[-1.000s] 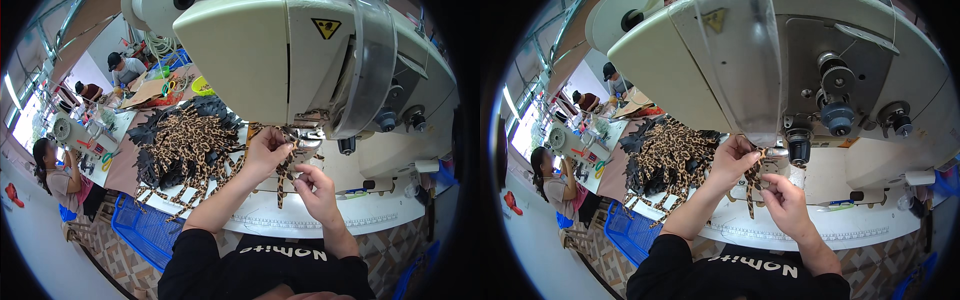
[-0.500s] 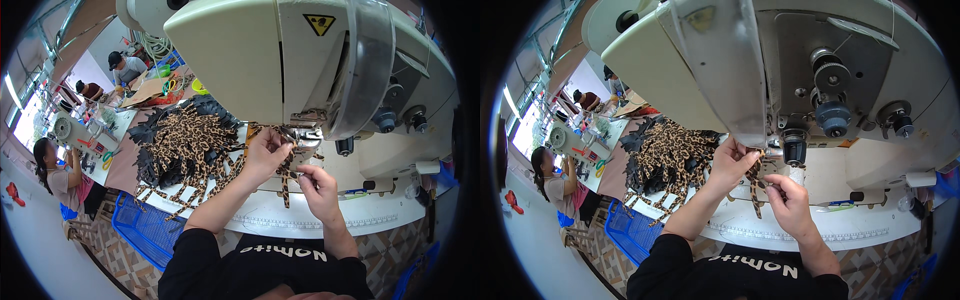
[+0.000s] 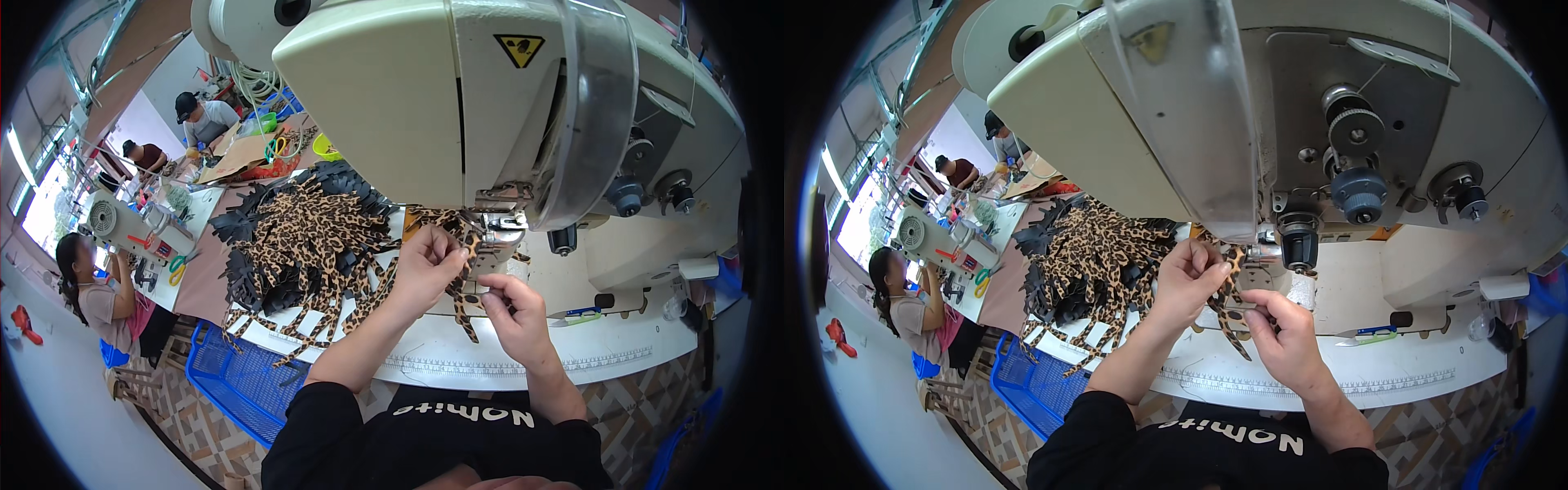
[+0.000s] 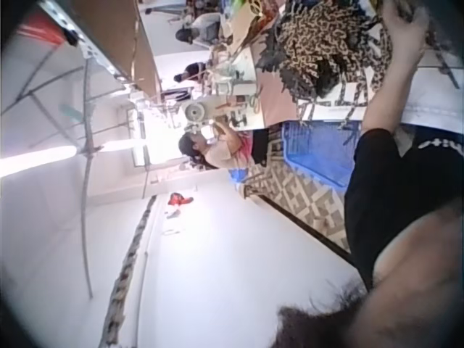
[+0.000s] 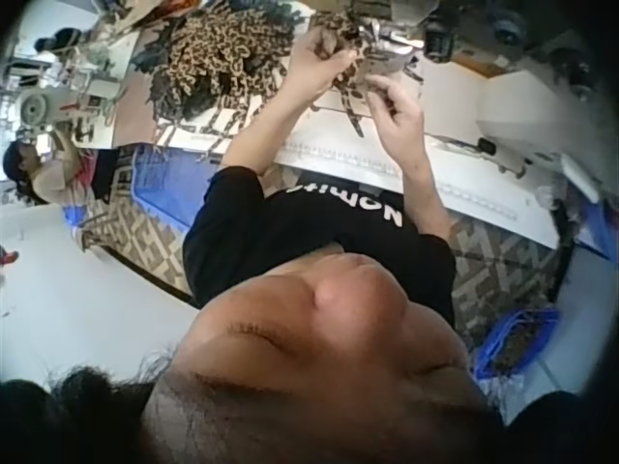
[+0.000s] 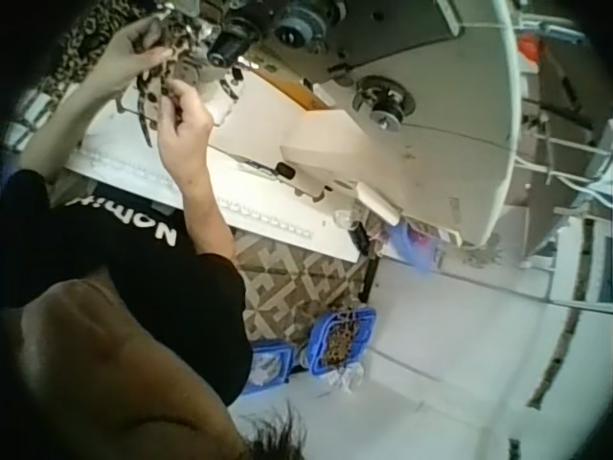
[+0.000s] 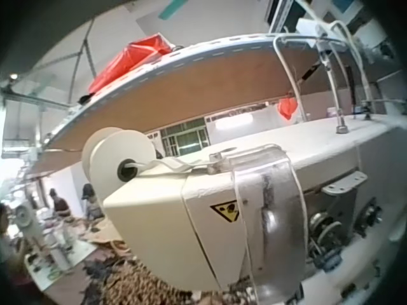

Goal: The person sews patterned fabric strips using a sewing machine, guiding them under the presser foot and cutting threads with snips. The person then removes and replaces the bobbin in the machine before feeding and sewing more strips.

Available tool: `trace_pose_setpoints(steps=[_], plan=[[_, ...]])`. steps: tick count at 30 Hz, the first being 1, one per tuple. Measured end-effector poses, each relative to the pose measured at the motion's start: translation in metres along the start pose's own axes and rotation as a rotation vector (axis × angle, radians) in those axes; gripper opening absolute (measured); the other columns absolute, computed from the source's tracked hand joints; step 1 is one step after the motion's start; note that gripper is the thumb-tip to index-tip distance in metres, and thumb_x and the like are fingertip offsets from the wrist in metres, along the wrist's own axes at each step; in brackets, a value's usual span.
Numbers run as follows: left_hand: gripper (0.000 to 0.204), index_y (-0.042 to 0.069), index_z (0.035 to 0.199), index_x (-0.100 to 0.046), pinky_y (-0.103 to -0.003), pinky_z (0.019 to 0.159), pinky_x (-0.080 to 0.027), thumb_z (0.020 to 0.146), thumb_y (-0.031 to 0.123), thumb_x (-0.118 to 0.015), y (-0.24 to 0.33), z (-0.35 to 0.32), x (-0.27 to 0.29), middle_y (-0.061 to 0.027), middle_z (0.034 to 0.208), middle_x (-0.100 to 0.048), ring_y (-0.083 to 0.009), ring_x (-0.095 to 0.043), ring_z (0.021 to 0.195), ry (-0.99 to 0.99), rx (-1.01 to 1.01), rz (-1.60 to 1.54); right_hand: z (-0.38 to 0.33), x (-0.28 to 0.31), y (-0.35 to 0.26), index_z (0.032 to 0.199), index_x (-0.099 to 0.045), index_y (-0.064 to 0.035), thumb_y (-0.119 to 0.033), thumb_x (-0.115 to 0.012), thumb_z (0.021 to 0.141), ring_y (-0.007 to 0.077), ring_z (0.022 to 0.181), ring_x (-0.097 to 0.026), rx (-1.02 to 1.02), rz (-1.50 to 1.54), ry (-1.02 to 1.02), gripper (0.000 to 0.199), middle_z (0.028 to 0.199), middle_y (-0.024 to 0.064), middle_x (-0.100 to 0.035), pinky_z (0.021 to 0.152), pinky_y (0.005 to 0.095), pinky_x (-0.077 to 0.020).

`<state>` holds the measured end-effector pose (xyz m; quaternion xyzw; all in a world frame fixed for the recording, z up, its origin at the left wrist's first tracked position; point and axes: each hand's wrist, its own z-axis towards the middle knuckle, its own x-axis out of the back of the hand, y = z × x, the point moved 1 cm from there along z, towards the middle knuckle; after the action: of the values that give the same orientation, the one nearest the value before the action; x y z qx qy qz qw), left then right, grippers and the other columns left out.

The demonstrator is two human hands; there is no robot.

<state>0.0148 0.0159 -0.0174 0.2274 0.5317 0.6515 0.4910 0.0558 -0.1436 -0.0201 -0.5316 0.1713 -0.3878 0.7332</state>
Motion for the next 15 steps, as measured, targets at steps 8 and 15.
trace_pose_setpoints(steps=[8,15], plan=[[0.029,0.009,0.073,-0.037,-0.020,0.063,-0.043,0.078,-0.005,-0.061,-0.004,0.010,-0.007,-0.0030,0.078,-0.053,-0.0064,-0.051,0.071,0.034,0.076,-0.050,0.003,0.003,0.002,0.101,-0.058,0.0040,0.003,-0.053,0.085,0.0033,0.062,-0.047,-0.003,-0.010,0.031,0.017,0.073,-0.0010,-0.055,0.056,0.0178,-0.0391],[0.029,0.009,0.073,-0.037,-0.017,0.051,-0.037,0.079,-0.004,-0.062,-0.007,0.010,-0.016,0.0025,0.070,-0.047,-0.0015,-0.044,0.060,0.075,-0.034,-0.079,0.003,0.009,0.004,0.102,-0.058,0.0040,0.003,-0.053,0.085,0.0030,0.063,-0.047,-0.022,0.012,0.049,0.017,0.073,-0.0013,-0.055,0.056,0.0175,-0.0388]])
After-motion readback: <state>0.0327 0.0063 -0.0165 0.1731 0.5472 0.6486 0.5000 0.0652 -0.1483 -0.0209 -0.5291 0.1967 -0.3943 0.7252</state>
